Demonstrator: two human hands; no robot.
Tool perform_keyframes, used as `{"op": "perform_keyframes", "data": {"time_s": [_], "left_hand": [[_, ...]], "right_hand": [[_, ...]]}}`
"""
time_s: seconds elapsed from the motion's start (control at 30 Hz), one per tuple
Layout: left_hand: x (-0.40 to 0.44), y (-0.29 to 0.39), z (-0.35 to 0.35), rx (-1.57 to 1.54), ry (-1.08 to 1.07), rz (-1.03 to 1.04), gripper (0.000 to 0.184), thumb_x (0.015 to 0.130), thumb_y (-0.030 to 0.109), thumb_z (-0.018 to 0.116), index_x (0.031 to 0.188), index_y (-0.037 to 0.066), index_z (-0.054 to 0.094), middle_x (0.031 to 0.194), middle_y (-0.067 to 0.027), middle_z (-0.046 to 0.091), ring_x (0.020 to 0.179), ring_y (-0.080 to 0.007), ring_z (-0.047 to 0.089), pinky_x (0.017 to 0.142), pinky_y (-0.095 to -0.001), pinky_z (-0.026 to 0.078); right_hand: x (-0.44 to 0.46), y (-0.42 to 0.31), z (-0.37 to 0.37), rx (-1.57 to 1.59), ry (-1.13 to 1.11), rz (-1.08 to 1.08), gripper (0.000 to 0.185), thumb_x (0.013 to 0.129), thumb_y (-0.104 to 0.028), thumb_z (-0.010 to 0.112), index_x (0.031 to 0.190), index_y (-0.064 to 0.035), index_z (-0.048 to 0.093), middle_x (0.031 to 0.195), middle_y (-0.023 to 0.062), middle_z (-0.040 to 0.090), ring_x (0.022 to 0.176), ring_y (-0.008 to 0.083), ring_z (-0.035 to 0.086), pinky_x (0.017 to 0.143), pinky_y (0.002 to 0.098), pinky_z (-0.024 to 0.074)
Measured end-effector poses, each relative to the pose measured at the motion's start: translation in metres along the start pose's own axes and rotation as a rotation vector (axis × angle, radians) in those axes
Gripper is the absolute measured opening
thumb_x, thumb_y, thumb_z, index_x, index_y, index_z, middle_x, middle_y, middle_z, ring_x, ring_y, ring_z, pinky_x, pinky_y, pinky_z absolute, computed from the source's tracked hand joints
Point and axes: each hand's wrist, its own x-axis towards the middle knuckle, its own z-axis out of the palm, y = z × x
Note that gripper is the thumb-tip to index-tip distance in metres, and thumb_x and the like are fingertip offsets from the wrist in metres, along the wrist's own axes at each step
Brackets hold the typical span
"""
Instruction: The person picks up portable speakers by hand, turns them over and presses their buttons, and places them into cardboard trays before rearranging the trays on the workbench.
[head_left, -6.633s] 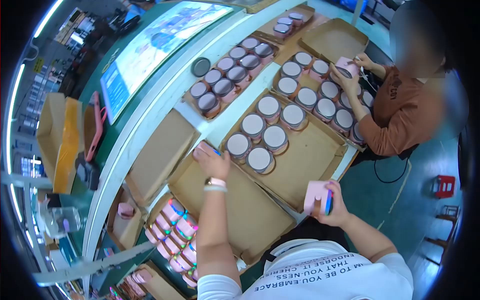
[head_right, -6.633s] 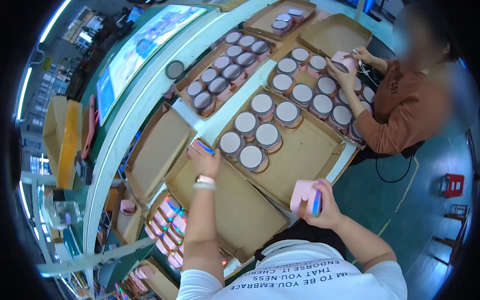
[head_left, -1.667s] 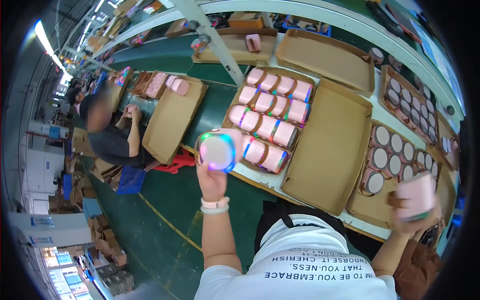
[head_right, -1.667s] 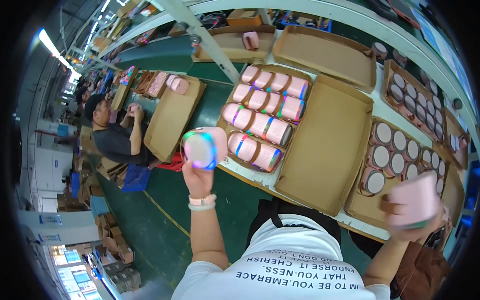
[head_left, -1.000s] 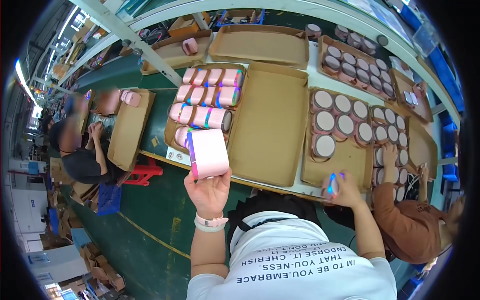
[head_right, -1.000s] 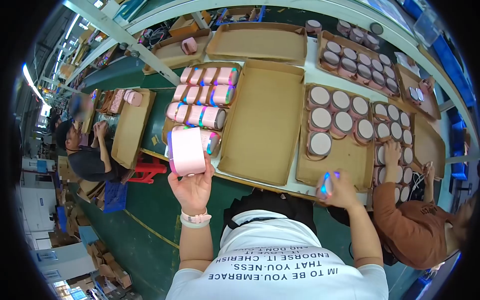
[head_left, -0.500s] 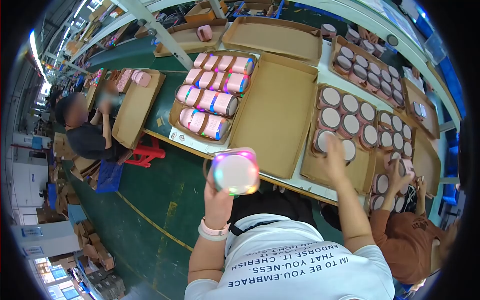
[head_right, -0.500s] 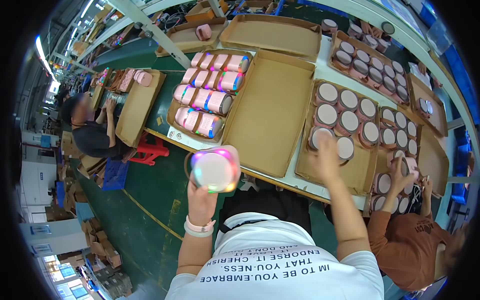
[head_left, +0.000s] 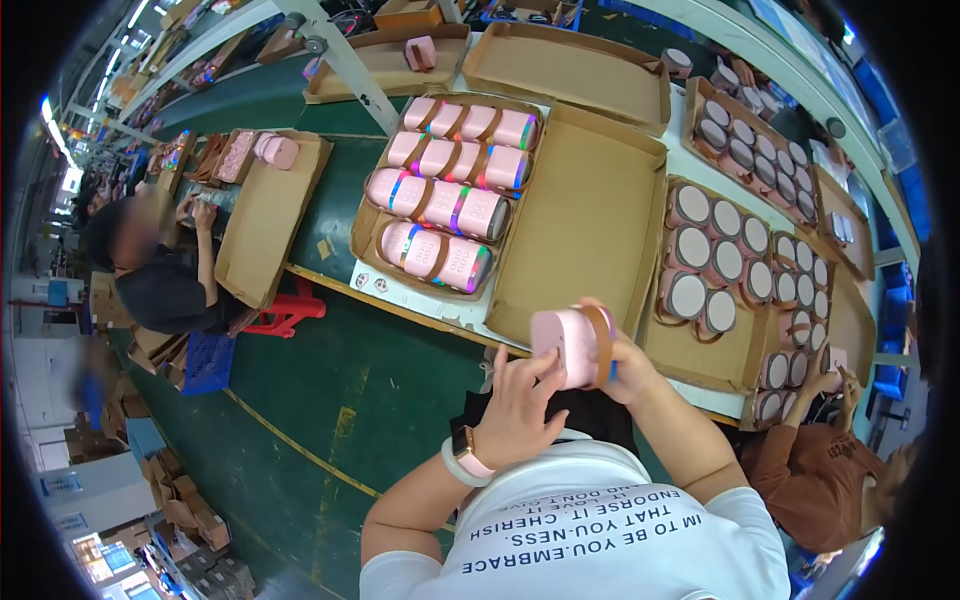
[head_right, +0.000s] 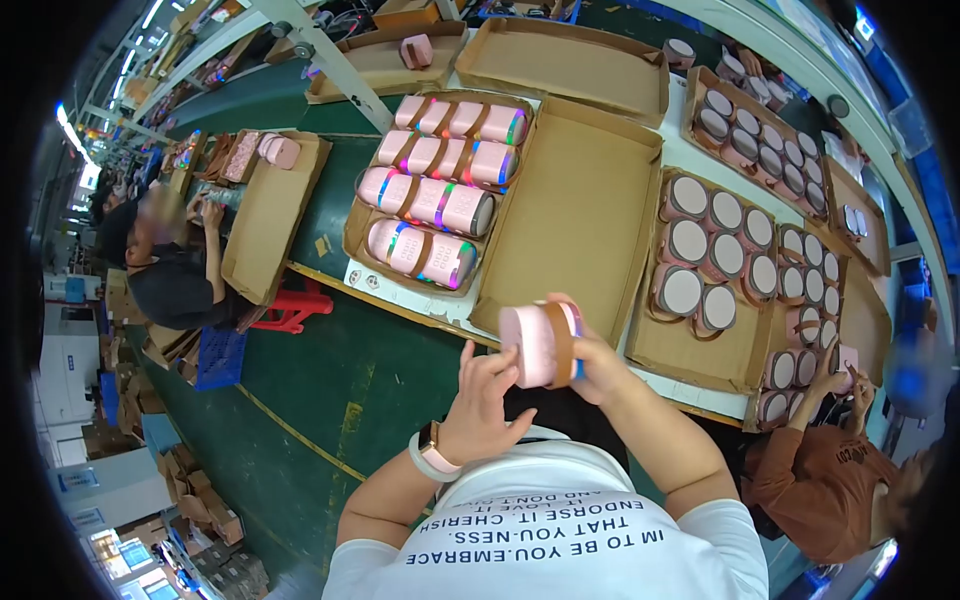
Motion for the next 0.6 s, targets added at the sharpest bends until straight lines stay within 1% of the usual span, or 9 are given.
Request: {"op": "perform_keyframes", "data": {"time_s": [0.07,0.13,0.2,0.27,0.4,0.47,0.5,0.53,0.6], "left_hand": [[0.008,-0.029,-0.027,-0.071,-0.283,-0.054,0.049,0.066,0.013,0.068,0.111,0.007,0.048,0.115,-0.0146,0.05,0.106,-0.0341,0.045,0.102,-0.0555,0.024],[0.008,-0.087,-0.038,0.07,-0.052,-0.365,0.06,0.067,0.011,0.067,0.121,0.0,0.045,0.115,-0.0212,0.05,0.106,-0.0394,0.046,0.094,-0.0486,0.034],[0.006,-0.168,-0.045,0.196,0.176,-0.686,0.083,0.067,0.015,0.074,0.13,-0.011,0.027,0.119,-0.0289,0.045,0.111,-0.0443,0.042,0.097,-0.0481,0.032],[0.008,-0.234,-0.061,0.356,0.143,-0.814,0.093,0.063,0.02,0.079,0.132,-0.01,0.025,0.128,-0.0295,0.039,0.122,-0.0434,0.034,0.102,-0.0504,0.028],[0.034,-0.287,-0.084,0.594,-0.014,-0.601,0.098,0.055,0.029,0.084,0.133,0.0,0.031,0.123,-0.0247,0.047,0.118,-0.0442,0.04,0.098,-0.0493,0.034],[0.042,-0.303,-0.089,0.476,-0.053,-0.526,0.093,0.057,0.028,0.083,0.132,0.002,0.034,0.119,-0.0226,0.05,0.113,-0.0414,0.046,0.095,-0.0486,0.037],[0.045,-0.309,-0.09,0.366,-0.078,-0.469,0.089,0.059,0.027,0.082,0.132,0.004,0.037,0.115,-0.0205,0.053,0.108,-0.0386,0.051,0.093,-0.0479,0.039],[0.046,-0.312,-0.092,0.36,-0.087,-0.456,0.089,0.059,0.027,0.082,0.132,0.004,0.037,0.115,-0.0205,0.053,0.108,-0.0386,0.051,0.093,-0.0479,0.039],[0.043,-0.316,-0.096,0.46,-0.119,-0.407,0.08,0.062,0.025,0.08,0.13,0.006,0.044,0.108,-0.0189,0.056,0.098,-0.0352,0.057,0.088,-0.044,0.044]], "right_hand": [[-0.002,0.005,-0.007,-0.245,0.09,-0.057,0.068,0.059,-0.003,0.067,0.12,-0.0157,0.041,0.118,0.0117,0.047,0.111,0.0285,0.049,0.095,0.0431,0.0419],[-0.01,0.008,-0.008,-0.501,0.183,-0.103,0.066,0.057,-0.001,0.07,0.116,-0.0145,0.043,0.117,0.0129,0.046,0.11,0.0295,0.048,0.094,0.0425,0.0413],[-0.018,-0.001,0.005,-1.802,0.26,-0.779,0.07,0.055,-0.005,0.069,0.118,-0.0164,0.04,0.121,0.0184,0.039,0.112,0.0348,0.043,0.09,0.0421,0.0396],[-0.027,-0.018,0.015,-2.184,0.468,-1.06,0.064,0.056,-0.004,0.071,0.114,-0.0121,0.042,0.12,0.0192,0.038,0.11,0.034,0.041,0.09,0.0439,0.0368],[-0.062,-0.053,0.053,-1.615,1.225,-1.38,0.081,0.059,0.002,0.063,0.133,-0.0106,0.031,0.124,0.0183,0.038,0.115,0.0341,0.04,0.096,0.0486,0.0373],[-0.069,-0.058,0.071,-0.968,1.214,-1.522,0.087,0.057,0.003,0.061,0.136,-0.0103,0.026,0.126,0.0166,0.037,0.115,0.0314,0.042,0.094,0.0429,0.0426],[-0.072,-0.057,0.075,-0.945,1.159,-1.523,0.088,0.055,0.002,0.062,0.135,-0.0091,0.027,0.126,0.0159,0.037,0.112,0.0303,0.045,0.088,0.0379,0.0479],[-0.071,-0.049,0.079,-1.082,1.135,-1.438,0.084,0.056,0.001,0.061,0.134,-0.0098,0.029,0.127,0.0174,0.037,0.114,0.032,0.043,0.092,0.0448,0.0438],[-0.058,-0.033,0.086,-1.909,1.035,-1.215,0.08,0.058,0.0,0.063,0.131,-0.0126,0.033,0.126,0.0184,0.038,0.116,0.0351,0.04,0.096,0.0501,0.0369]]}}
